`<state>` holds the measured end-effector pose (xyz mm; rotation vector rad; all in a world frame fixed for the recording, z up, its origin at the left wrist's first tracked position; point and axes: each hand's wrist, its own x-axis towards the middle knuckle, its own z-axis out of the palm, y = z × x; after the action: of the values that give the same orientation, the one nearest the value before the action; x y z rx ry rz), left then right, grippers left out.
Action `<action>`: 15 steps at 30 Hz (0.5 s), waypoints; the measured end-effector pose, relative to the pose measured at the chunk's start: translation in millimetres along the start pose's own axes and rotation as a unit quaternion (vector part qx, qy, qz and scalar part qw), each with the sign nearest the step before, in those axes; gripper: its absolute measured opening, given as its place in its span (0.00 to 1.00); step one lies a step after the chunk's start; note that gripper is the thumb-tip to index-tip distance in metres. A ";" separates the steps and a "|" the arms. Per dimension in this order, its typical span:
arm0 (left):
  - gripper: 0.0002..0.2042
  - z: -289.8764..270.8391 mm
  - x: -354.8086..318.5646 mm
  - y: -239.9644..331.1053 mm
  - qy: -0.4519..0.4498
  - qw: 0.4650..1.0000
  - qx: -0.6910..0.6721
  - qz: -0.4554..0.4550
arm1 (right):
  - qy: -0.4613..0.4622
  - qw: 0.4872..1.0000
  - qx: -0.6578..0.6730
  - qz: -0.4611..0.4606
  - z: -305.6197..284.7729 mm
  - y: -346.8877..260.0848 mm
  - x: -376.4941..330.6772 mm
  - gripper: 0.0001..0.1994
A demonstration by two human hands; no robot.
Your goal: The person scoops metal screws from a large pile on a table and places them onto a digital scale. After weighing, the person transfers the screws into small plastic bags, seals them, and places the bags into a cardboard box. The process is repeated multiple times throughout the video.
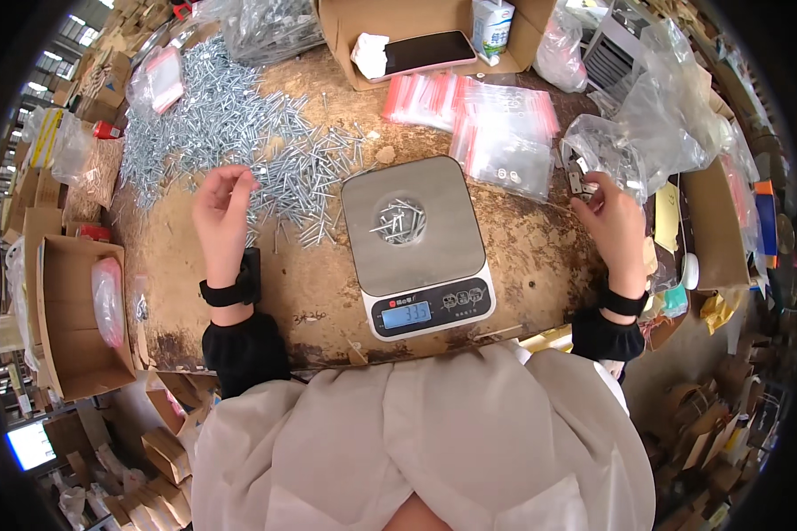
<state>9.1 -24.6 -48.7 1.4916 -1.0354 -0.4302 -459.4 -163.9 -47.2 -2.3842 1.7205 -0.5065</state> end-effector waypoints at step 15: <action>0.06 28.3 -13.6 26.7 -0.063 0.991 -0.116 0.012 | 0.030 0.999 -0.029 0.010 10.8 -2.5 5.1 0.14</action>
<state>-29.3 -27.9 -34.2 1.2552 -1.0632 -0.6138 -451.9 -168.7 -55.6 -2.4109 1.8064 -0.5388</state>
